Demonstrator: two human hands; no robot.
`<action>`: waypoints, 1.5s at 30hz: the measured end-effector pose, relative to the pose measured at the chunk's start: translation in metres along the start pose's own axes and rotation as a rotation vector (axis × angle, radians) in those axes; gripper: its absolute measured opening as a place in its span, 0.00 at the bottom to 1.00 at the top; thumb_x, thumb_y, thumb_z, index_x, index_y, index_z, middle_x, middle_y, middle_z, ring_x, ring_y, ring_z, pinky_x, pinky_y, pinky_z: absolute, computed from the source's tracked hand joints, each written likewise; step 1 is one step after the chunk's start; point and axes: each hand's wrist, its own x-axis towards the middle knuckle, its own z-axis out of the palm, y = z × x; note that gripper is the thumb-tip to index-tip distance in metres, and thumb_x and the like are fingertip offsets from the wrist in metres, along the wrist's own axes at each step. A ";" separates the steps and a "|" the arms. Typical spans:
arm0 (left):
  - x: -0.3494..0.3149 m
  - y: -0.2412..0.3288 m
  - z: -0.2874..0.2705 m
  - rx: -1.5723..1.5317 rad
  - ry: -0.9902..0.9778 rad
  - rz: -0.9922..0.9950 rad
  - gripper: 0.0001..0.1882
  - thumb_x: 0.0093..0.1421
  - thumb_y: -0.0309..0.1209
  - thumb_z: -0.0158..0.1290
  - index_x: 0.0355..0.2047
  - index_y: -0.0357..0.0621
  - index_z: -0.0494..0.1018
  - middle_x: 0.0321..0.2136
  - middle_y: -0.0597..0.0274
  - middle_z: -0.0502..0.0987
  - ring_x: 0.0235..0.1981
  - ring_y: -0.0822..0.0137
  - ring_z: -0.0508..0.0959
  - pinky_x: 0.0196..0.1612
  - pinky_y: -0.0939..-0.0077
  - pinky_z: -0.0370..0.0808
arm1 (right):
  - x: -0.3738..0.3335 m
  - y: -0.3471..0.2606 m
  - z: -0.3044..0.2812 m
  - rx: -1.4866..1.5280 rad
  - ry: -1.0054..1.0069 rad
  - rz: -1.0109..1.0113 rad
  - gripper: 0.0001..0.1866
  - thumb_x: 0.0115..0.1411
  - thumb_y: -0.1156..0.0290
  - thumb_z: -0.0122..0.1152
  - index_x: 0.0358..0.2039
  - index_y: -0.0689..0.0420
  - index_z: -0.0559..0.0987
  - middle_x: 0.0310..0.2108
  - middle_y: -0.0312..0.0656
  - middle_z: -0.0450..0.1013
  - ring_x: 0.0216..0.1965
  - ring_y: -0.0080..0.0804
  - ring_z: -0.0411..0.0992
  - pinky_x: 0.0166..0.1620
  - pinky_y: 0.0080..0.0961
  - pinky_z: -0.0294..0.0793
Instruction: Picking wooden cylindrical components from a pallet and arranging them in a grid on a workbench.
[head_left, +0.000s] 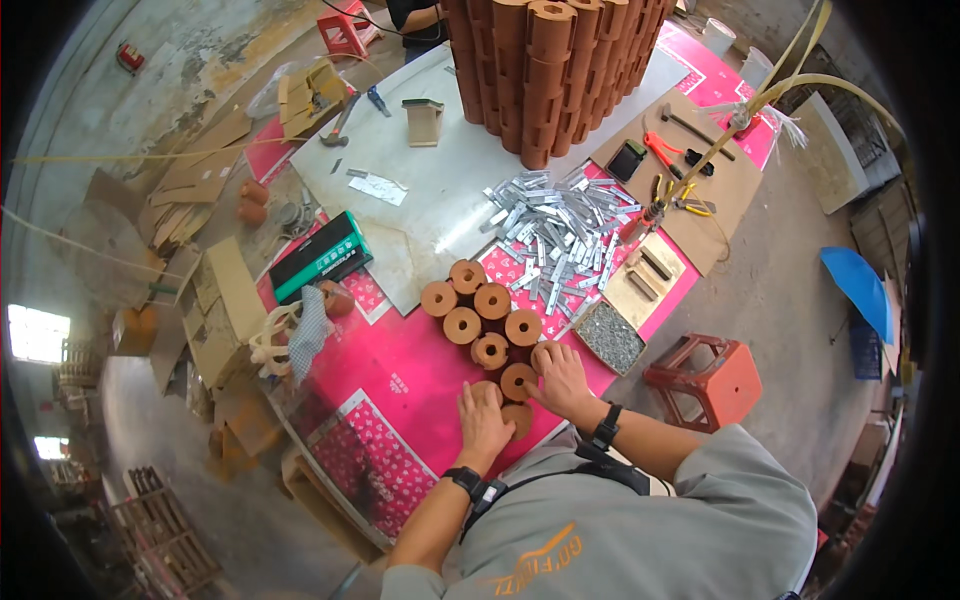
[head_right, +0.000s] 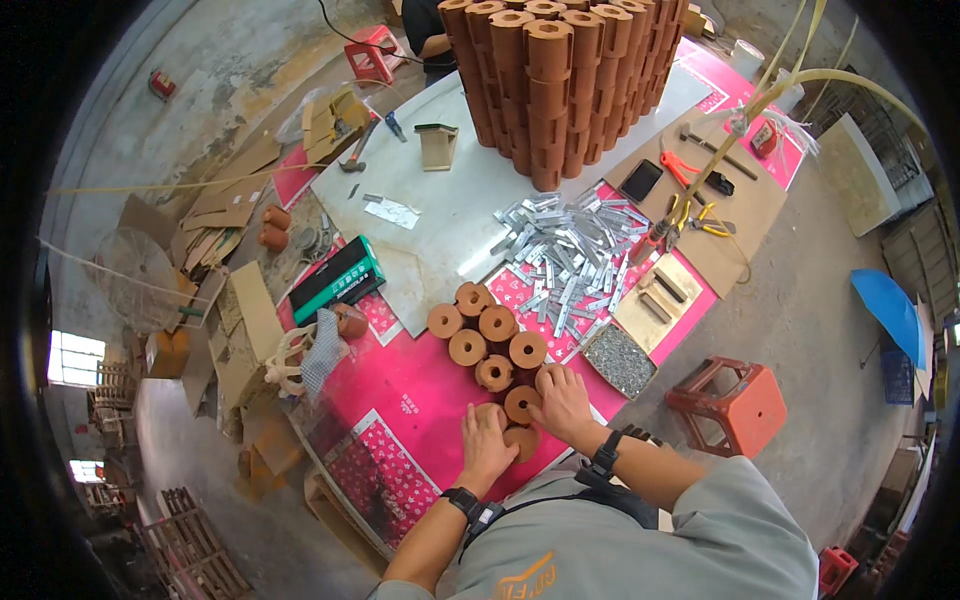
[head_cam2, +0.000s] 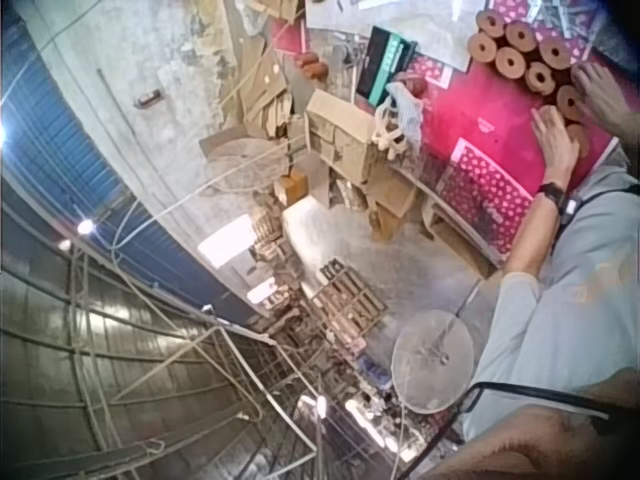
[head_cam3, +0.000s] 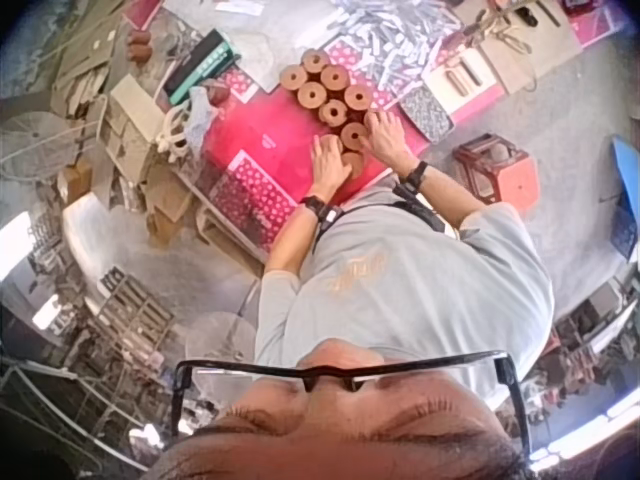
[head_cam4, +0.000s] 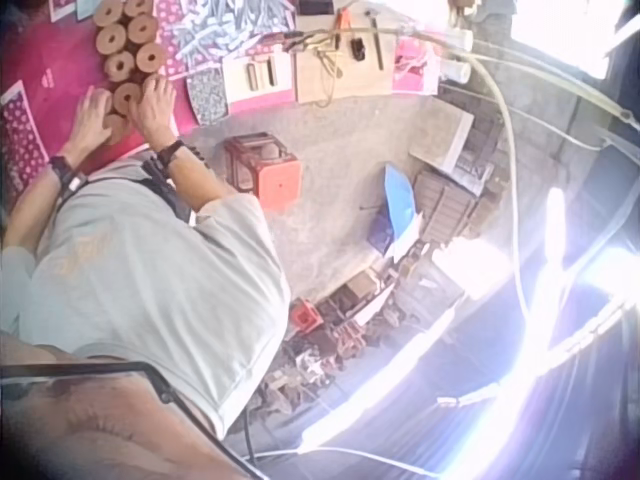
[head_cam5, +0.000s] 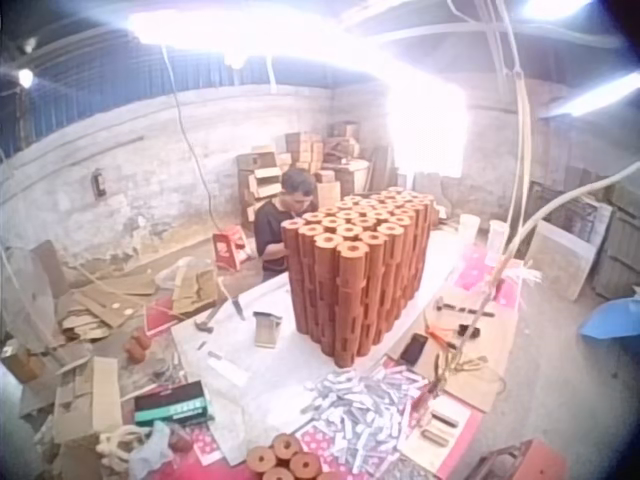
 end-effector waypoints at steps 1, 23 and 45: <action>0.000 -0.001 0.000 0.000 0.003 -0.005 0.46 0.46 0.38 0.70 0.62 0.35 0.61 0.59 0.37 0.68 0.68 0.34 0.56 0.70 0.41 0.53 | 0.005 -0.006 -0.001 -0.011 -0.006 0.071 0.32 0.48 0.59 0.74 0.50 0.60 0.72 0.52 0.50 0.69 0.56 0.50 0.66 0.55 0.43 0.68; -0.020 -0.025 -0.008 -0.127 0.119 -0.121 0.41 0.44 0.37 0.69 0.57 0.41 0.63 0.58 0.38 0.69 0.67 0.34 0.58 0.68 0.45 0.56 | 0.021 -0.011 0.017 -0.123 -0.226 0.261 0.53 0.53 0.51 0.68 0.71 0.62 0.52 0.43 0.56 0.77 0.41 0.52 0.78 0.41 0.42 0.80; -0.023 -0.015 -0.016 -0.056 0.085 -0.140 0.48 0.49 0.42 0.66 0.67 0.39 0.58 0.58 0.36 0.71 0.67 0.30 0.56 0.70 0.44 0.54 | 0.004 -0.029 -0.002 -0.029 -0.124 0.266 0.47 0.52 0.54 0.69 0.68 0.58 0.58 0.45 0.56 0.76 0.38 0.54 0.79 0.38 0.46 0.79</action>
